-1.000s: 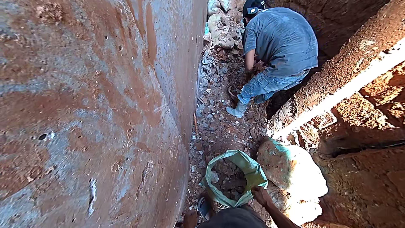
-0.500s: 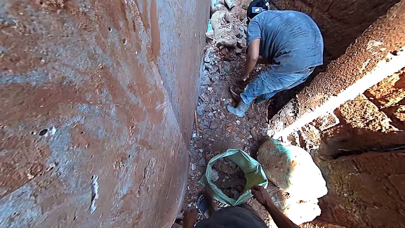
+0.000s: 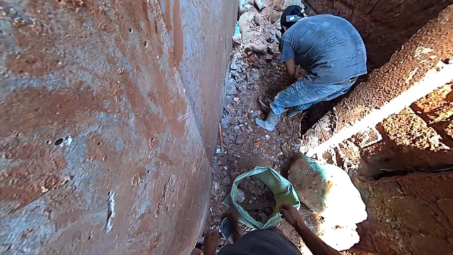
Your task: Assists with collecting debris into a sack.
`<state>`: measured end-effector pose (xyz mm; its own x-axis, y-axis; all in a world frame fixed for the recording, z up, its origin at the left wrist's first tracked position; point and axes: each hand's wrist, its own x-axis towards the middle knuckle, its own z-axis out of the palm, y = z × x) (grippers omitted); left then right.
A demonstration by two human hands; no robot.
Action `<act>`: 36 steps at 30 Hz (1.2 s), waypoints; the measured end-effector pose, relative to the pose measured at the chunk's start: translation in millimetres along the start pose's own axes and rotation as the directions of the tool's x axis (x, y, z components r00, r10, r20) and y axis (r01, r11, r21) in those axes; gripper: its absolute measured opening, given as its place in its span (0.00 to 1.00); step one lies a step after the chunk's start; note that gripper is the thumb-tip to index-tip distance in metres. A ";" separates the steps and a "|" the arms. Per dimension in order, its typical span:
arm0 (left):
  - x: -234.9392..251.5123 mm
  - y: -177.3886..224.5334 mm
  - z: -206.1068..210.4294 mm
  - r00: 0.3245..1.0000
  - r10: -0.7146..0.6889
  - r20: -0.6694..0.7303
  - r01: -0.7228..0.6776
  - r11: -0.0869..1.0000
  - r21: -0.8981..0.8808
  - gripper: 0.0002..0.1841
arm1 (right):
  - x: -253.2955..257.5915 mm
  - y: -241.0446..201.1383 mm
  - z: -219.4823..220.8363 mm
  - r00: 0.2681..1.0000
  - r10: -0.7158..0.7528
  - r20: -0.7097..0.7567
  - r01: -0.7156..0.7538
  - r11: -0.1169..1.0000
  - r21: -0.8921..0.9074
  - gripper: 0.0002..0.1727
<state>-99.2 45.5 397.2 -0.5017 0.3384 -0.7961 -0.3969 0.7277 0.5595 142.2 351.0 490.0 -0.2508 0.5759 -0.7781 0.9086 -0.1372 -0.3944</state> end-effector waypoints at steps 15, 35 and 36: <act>-0.1 -1.6 1.7 1.000 -0.024 -0.002 0.023 1.000 -0.014 0.17 | 5.3 12.9 6.5 1.000 -0.002 -0.002 0.002 1.000 -0.007 0.17; -6.2 -2.3 9.8 1.000 -0.027 0.008 0.028 0.999 -0.034 0.16 | -4.0 12.9 6.6 1.000 0.026 0.009 -0.027 0.999 0.039 0.18; -6.2 -2.2 9.2 1.000 -0.024 0.008 0.025 0.999 -0.028 0.15 | -4.0 13.8 7.4 1.000 0.027 0.010 -0.027 0.999 0.034 0.18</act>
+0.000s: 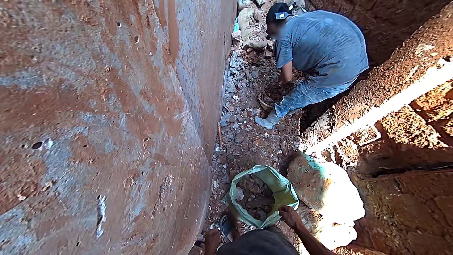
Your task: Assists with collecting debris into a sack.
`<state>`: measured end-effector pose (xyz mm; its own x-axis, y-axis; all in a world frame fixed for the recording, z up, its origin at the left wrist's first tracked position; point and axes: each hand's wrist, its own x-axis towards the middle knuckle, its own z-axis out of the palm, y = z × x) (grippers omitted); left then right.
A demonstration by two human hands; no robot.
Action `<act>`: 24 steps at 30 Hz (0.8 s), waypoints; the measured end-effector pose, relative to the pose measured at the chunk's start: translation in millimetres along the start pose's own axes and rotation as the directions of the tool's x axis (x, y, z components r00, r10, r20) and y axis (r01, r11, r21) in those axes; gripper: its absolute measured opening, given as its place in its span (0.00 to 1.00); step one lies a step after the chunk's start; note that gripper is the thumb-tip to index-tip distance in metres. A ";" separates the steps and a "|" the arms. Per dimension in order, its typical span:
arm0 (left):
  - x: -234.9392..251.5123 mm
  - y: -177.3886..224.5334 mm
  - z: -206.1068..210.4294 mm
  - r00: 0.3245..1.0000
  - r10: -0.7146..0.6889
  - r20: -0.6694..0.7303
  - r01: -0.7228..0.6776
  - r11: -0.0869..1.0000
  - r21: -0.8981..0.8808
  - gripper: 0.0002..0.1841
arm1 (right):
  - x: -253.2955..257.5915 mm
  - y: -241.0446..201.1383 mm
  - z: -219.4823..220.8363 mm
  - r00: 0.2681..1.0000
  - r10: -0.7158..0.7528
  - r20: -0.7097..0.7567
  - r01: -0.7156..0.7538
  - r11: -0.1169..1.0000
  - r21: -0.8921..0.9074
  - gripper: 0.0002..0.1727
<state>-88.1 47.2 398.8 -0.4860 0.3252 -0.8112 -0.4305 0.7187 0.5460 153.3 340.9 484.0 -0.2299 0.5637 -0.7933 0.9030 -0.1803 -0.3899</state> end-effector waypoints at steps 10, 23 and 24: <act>4.4 1.5 -3.3 1.000 0.018 0.002 -0.018 0.999 0.046 0.14 | -1.4 3.7 3.0 1.000 -0.004 -0.006 0.004 1.000 -0.012 0.17; 6.7 -3.6 -4.4 1.000 0.024 -0.011 -0.024 0.999 0.032 0.15 | 0.1 -10.5 -0.9 1.000 -0.010 0.014 0.010 1.000 -0.016 0.18; 8.3 -5.7 -4.6 1.000 0.027 -0.012 -0.027 0.999 0.029 0.16 | 0.3 -11.4 -0.9 1.000 -0.014 0.011 0.014 1.000 -0.015 0.18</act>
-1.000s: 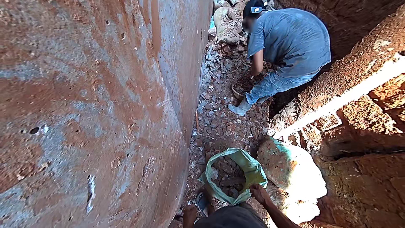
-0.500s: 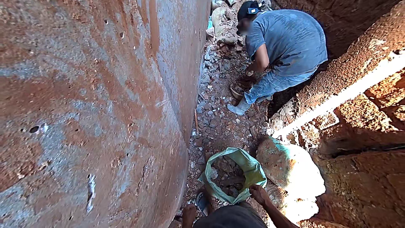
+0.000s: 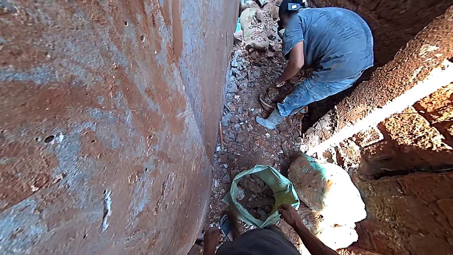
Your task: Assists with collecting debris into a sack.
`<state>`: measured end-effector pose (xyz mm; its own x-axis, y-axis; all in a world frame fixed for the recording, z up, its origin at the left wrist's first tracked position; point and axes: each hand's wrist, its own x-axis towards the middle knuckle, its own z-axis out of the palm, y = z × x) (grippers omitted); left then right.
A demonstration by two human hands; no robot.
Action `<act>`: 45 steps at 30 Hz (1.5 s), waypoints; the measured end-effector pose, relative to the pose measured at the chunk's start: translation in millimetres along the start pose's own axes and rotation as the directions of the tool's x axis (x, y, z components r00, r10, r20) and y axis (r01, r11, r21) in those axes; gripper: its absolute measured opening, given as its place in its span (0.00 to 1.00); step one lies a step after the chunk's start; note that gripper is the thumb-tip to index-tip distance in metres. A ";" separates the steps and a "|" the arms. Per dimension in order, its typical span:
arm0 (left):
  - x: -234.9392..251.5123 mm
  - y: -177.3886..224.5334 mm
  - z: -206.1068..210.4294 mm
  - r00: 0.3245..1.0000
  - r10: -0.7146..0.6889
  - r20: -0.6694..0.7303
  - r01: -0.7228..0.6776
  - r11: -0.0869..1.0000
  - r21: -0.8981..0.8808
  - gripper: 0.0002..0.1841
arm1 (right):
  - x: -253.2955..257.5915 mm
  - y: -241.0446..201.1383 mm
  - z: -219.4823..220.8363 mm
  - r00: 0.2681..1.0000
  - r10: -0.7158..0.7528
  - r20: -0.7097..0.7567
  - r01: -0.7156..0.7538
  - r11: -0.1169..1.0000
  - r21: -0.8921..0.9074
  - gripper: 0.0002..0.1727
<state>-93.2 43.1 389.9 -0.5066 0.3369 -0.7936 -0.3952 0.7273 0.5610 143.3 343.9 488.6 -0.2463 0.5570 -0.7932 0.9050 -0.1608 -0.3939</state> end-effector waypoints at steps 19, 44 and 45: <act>-3.3 12.9 -7.3 1.000 -0.015 0.003 0.015 0.999 0.029 0.15 | 1.5 10.2 3.0 1.000 0.000 0.011 0.000 1.000 0.009 0.18; -26.5 24.0 -2.0 0.998 -0.062 0.013 0.061 0.997 0.053 0.16 | 2.1 34.7 1.9 0.995 0.034 -0.096 -0.022 0.993 0.116 0.17; -26.7 26.5 -1.1 0.998 -0.064 0.018 0.062 0.997 0.054 0.16 | 1.8 37.4 0.4 0.992 0.045 -0.118 -0.031 0.993 0.118 0.17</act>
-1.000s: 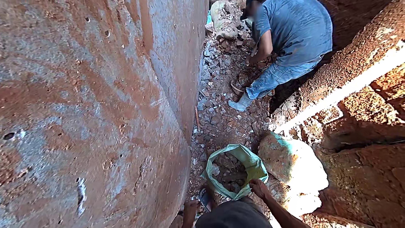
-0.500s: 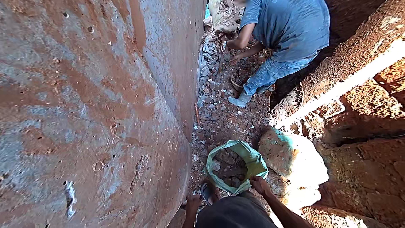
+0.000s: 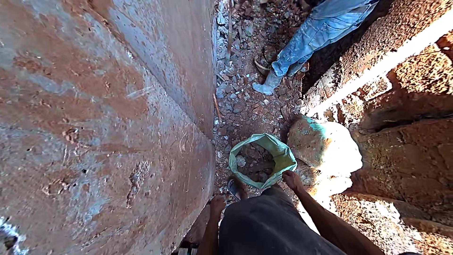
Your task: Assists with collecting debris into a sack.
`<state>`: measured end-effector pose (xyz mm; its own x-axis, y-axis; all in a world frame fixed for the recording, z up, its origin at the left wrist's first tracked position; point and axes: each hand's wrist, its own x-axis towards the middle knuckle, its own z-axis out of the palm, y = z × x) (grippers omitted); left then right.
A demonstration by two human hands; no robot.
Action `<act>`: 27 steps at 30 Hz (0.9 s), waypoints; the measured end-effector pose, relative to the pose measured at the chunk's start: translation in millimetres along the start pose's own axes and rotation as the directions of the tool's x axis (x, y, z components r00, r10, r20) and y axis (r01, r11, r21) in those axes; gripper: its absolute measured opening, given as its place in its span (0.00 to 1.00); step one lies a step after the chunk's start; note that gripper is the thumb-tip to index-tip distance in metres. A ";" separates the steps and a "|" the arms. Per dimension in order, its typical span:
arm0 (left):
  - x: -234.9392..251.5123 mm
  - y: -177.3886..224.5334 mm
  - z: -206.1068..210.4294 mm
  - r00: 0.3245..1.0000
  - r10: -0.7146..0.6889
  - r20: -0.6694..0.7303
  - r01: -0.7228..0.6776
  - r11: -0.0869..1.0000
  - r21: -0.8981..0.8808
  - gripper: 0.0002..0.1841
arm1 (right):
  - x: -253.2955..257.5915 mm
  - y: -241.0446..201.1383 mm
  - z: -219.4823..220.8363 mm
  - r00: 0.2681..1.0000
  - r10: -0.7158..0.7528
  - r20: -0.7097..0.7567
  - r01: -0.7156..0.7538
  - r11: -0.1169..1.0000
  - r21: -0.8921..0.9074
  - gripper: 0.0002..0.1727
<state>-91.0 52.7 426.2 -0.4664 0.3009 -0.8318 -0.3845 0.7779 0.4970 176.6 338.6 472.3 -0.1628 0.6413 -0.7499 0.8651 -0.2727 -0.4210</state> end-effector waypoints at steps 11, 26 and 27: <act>5.6 66.8 42.3 1.000 0.023 0.001 -0.023 0.999 -0.039 0.24 | -1.7 15.9 -21.7 0.975 0.035 -0.220 -0.026 0.999 0.044 0.17; 16.1 73.6 65.2 0.994 0.048 -0.097 -0.051 0.998 -0.030 0.31 | 11.7 8.7 -44.5 0.983 0.080 -0.165 -0.084 0.996 -0.014 0.19; 16.0 73.6 65.4 0.994 0.050 -0.095 -0.052 0.998 -0.022 0.31 | 13.3 8.3 -45.7 0.983 0.083 -0.165 -0.088 0.996 -0.024 0.19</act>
<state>-74.6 150.8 433.3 -0.5589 0.2852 -0.7787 -0.3773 0.7488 0.5450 203.3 377.6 482.1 -0.0101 0.7260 -0.6877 0.8873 -0.3106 -0.3409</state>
